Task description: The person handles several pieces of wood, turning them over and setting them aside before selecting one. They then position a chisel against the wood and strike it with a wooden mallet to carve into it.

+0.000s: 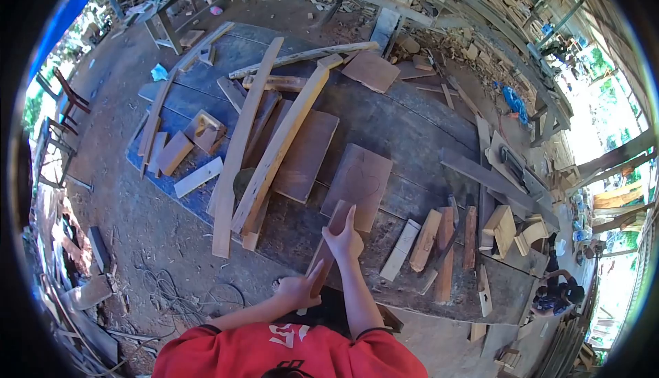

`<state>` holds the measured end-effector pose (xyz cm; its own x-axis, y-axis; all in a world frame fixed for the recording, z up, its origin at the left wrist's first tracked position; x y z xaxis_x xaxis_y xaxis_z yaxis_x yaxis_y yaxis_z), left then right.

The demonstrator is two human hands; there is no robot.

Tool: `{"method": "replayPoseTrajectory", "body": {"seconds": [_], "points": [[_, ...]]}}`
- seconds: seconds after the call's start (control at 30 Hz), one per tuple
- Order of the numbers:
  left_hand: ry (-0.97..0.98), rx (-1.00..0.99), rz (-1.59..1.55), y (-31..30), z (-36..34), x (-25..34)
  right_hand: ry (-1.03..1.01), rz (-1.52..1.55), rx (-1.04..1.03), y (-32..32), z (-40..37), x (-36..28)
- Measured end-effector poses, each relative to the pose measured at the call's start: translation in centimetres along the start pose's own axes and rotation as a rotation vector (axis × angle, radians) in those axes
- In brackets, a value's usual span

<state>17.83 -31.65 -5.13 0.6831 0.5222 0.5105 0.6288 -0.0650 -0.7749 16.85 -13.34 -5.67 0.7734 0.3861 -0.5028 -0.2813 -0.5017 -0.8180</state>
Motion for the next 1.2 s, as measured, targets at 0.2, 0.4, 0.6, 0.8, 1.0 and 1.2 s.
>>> {"method": "replayPoseTrajectory", "body": {"seconds": [0.2,0.4,0.6,0.8,1.0,1.2], "points": [[-0.009,-0.038,0.018,-2.6,6.7,0.4,0.038,-0.144,-0.08,-1.7,6.8,-0.9],[0.002,0.015,0.169,-11.1,25.6,1.4,-0.086,-0.181,0.098,-6.1,27.1,-2.5],[0.084,0.153,0.278,-20.6,34.4,5.8,-0.068,-0.149,0.239,-17.1,36.3,-7.6],[0.097,0.266,0.176,-16.6,24.6,6.6,-0.149,-0.132,0.316,-15.9,26.0,-6.3],[0.092,0.138,-0.007,-4.4,8.9,2.7,-0.089,-0.071,0.233,-5.6,9.1,0.3],[0.077,0.01,-0.023,-1.6,3.2,1.3,0.015,-0.101,0.009,-1.4,3.4,1.8]]}}
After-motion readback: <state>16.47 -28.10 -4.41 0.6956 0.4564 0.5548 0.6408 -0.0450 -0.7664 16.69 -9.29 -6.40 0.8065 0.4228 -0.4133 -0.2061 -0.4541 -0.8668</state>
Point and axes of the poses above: each hand's wrist, its own z-axis towards the middle knuckle, its own y-axis out of the palm, x = y × z, the point moved 3 cm from there along z, towards the middle knuckle
